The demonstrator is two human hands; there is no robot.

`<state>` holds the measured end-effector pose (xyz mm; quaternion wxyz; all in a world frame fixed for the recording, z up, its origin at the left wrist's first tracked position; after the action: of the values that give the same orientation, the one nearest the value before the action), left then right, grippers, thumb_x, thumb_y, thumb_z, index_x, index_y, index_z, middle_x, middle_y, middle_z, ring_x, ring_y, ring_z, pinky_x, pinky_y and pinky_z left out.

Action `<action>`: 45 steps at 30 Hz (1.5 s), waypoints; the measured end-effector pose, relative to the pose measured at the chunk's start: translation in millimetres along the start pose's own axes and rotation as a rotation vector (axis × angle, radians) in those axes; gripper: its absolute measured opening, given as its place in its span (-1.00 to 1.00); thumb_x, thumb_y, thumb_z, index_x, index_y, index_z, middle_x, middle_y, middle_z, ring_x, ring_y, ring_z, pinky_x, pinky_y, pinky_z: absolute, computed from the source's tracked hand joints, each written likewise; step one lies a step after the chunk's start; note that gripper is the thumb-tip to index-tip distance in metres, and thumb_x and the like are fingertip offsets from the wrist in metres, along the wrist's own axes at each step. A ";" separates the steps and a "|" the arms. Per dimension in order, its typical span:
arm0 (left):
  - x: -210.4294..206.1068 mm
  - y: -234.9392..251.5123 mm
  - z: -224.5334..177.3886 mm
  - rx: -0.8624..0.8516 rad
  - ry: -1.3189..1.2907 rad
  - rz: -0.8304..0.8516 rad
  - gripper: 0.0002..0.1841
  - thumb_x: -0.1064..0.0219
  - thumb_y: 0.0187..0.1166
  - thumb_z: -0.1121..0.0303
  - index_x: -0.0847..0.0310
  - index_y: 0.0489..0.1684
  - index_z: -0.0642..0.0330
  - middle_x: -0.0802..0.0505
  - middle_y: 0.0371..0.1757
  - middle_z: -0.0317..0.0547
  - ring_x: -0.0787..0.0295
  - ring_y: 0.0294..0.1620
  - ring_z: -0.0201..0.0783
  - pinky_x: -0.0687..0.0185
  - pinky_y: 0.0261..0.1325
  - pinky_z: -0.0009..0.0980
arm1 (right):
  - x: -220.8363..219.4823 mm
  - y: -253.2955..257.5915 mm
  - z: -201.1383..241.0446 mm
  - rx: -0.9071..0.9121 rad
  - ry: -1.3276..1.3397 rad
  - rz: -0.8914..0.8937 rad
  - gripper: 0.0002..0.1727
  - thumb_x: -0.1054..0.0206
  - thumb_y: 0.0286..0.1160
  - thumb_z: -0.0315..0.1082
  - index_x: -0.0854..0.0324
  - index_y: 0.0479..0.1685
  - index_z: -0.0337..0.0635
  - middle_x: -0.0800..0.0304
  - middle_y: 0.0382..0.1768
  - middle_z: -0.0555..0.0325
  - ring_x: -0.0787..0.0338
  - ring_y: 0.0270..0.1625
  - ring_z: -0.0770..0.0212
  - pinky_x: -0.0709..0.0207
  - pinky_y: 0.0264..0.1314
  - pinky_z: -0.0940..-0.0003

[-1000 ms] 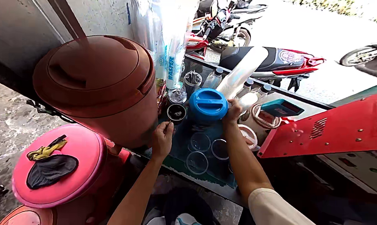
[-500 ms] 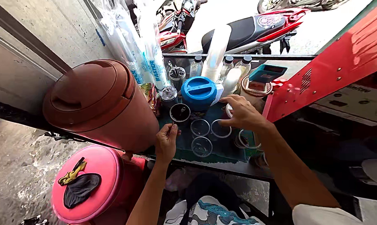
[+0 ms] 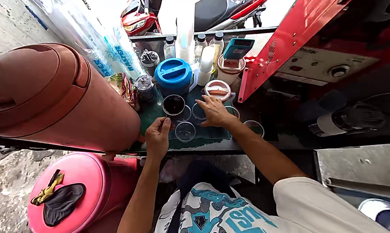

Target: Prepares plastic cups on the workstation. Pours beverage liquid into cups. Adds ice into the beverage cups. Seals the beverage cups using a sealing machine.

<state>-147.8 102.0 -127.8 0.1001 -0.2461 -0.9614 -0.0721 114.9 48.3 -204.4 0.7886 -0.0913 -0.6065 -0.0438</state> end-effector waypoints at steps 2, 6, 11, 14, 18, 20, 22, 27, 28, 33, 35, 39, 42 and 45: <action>-6.6 0.8 -0.4 -0.004 -0.007 0.010 -0.74 -0.17 0.81 0.28 -0.75 -0.02 0.24 -0.93 -0.23 -0.15 -0.94 -0.17 -0.28 -0.90 0.06 -0.26 | -5.8 6.7 -2.6 0.007 0.012 -0.018 0.16 -0.80 -0.20 0.10 -0.43 0.68 0.00 -0.54 0.50 -0.25 -0.50 0.55 -0.30 -0.31 0.52 -0.36; -19.1 5.9 1.9 -0.008 -0.001 0.021 -0.75 -0.18 0.81 0.27 -0.75 -0.03 0.21 -0.93 -0.26 -0.18 -0.93 -0.19 -0.29 -0.89 0.05 -0.29 | -2.9 8.2 -2.5 -0.023 0.057 -0.086 0.09 -0.77 -0.19 0.03 -0.46 0.62 -0.07 -0.66 0.23 -0.27 -0.65 0.30 -0.27 -0.47 0.37 -0.26; -37.3 15.0 6.5 -0.015 0.096 0.007 -0.77 -0.26 0.76 0.25 -0.78 -0.04 0.18 -0.88 -0.23 -0.20 -0.88 -0.24 -0.37 -0.86 -0.03 -0.35 | 28.4 -19.5 12.7 -0.107 0.190 -0.242 0.30 -0.85 -0.33 -0.19 -0.23 0.74 -0.19 -0.67 0.21 -0.30 -0.74 0.22 -0.30 -0.66 0.12 -0.25; -51.4 21.8 8.7 -0.068 0.239 0.002 -0.75 -0.30 0.73 0.23 -0.81 0.00 0.20 -0.83 -0.07 -0.12 -0.81 -0.16 -0.38 -0.78 -0.01 -0.39 | 38.0 -32.2 23.1 -0.154 0.239 -0.264 0.40 -0.87 -0.35 -0.23 -0.10 0.82 -0.19 -0.65 0.30 -0.30 -0.71 0.30 -0.31 -0.65 0.20 -0.27; -71.3 28.4 16.3 -0.227 0.387 -0.009 -0.76 -0.35 0.69 0.25 -0.84 -0.03 0.24 -0.80 0.01 0.01 -0.81 -0.05 -0.28 -0.78 0.07 -0.37 | 39.4 -37.0 25.7 -0.180 0.275 -0.286 0.43 -0.86 -0.30 -0.19 -0.01 0.86 -0.16 -0.65 0.26 -0.26 -0.70 0.29 -0.29 -0.65 0.18 -0.22; -79.6 30.1 20.2 -0.298 0.442 -0.018 -0.78 -0.38 0.66 0.28 -0.85 -0.05 0.24 -0.79 0.06 0.08 -0.80 0.03 -0.20 -0.76 0.14 -0.33 | 40.2 -37.2 25.2 -0.170 0.282 -0.318 0.44 -0.86 -0.31 -0.21 -0.01 0.86 -0.16 -0.66 0.23 -0.25 -0.70 0.30 -0.27 -0.64 0.22 -0.19; -86.5 31.4 24.4 -0.336 0.477 -0.014 -0.80 -0.40 0.65 0.29 -0.86 -0.06 0.22 -0.76 0.09 0.11 -0.78 0.08 -0.16 -0.75 0.18 -0.33 | 38.9 -35.6 22.9 -0.167 0.286 -0.336 0.46 -0.86 -0.34 -0.23 0.02 0.88 -0.12 -0.66 0.23 -0.24 -0.70 0.31 -0.26 -0.65 0.25 -0.16; -99.8 37.1 33.7 -0.405 0.509 0.043 -0.82 -0.40 0.64 0.32 -0.86 -0.09 0.23 -0.69 0.16 0.17 -0.75 0.08 -0.14 -0.72 0.21 -0.33 | 27.1 -28.1 13.2 -0.167 0.289 -0.314 0.45 -0.83 -0.24 -0.21 0.08 0.91 -0.05 -0.66 0.19 -0.24 -0.71 0.28 -0.24 -0.65 0.26 -0.13; -101.9 38.9 34.9 -0.423 0.528 0.060 -0.82 -0.40 0.64 0.32 -0.86 -0.10 0.24 -0.69 0.17 0.19 -0.76 0.08 -0.12 -0.73 0.22 -0.31 | 24.5 -26.5 11.5 -0.167 0.297 -0.313 0.46 -0.84 -0.25 -0.21 0.08 0.91 -0.06 -0.65 0.21 -0.26 -0.71 0.29 -0.25 -0.65 0.26 -0.14; -111.8 49.0 44.7 -0.488 0.612 0.123 -0.87 -0.41 0.63 0.38 -0.83 -0.19 0.25 -0.69 0.14 0.21 -0.74 0.12 -0.04 -0.71 0.27 -0.25 | 15.8 -19.2 5.8 -0.188 0.292 -0.331 0.52 -0.87 -0.32 -0.16 0.13 0.92 -0.04 -0.67 0.21 -0.25 -0.75 0.25 -0.23 -0.68 0.22 -0.14; -115.3 51.4 46.9 -0.494 0.626 0.147 -0.88 -0.41 0.62 0.41 -0.82 -0.20 0.27 -0.69 0.15 0.22 -0.74 0.14 -0.02 -0.71 0.28 -0.23 | 13.7 -16.7 5.3 -0.190 0.284 -0.340 0.53 -0.87 -0.33 -0.16 0.13 0.92 -0.07 -0.68 0.20 -0.26 -0.76 0.22 -0.23 -0.67 0.23 -0.14; -120.8 55.4 53.6 -0.498 0.633 0.162 -0.91 -0.42 0.59 0.47 -0.82 -0.24 0.29 -0.70 0.12 0.21 -0.74 0.13 -0.01 -0.72 0.27 -0.22 | 5.7 -12.4 3.7 -0.202 0.268 -0.366 0.55 -0.86 -0.32 -0.13 0.18 0.92 -0.09 -0.70 0.18 -0.23 -0.78 0.18 -0.22 -0.68 0.17 -0.16; -121.2 56.5 56.6 -0.475 0.625 0.169 -0.86 -0.40 0.62 0.39 -0.83 -0.22 0.28 -0.72 0.10 0.22 -0.76 0.13 0.00 -0.73 0.27 -0.20 | -1.0 -10.0 3.2 -0.234 0.245 -0.375 0.55 -0.84 -0.28 -0.09 0.19 0.93 -0.09 -0.72 0.12 -0.24 -0.78 0.12 -0.26 -0.66 0.12 -0.21; -116.5 56.0 59.4 -0.411 0.562 0.121 -0.81 -0.39 0.65 0.31 -0.84 -0.18 0.25 -0.74 0.10 0.20 -0.79 0.07 -0.04 -0.75 0.23 -0.22 | -9.1 -7.3 0.7 -0.272 0.202 -0.352 0.58 -0.84 -0.28 0.03 0.23 0.94 -0.07 -0.72 0.15 -0.23 -0.77 0.15 -0.25 -0.63 0.15 -0.20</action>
<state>-29.8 108.3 -207.0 0.3131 -0.2881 -0.8453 -0.3230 110.6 40.9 -212.3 0.8059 -0.0848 -0.5198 -0.2705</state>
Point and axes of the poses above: each hand's wrist, its own y-axis towards the middle knuckle, its own x-axis out of the back of the hand, z = x × y, the point moved 4 cm from there along y, towards the middle knuckle
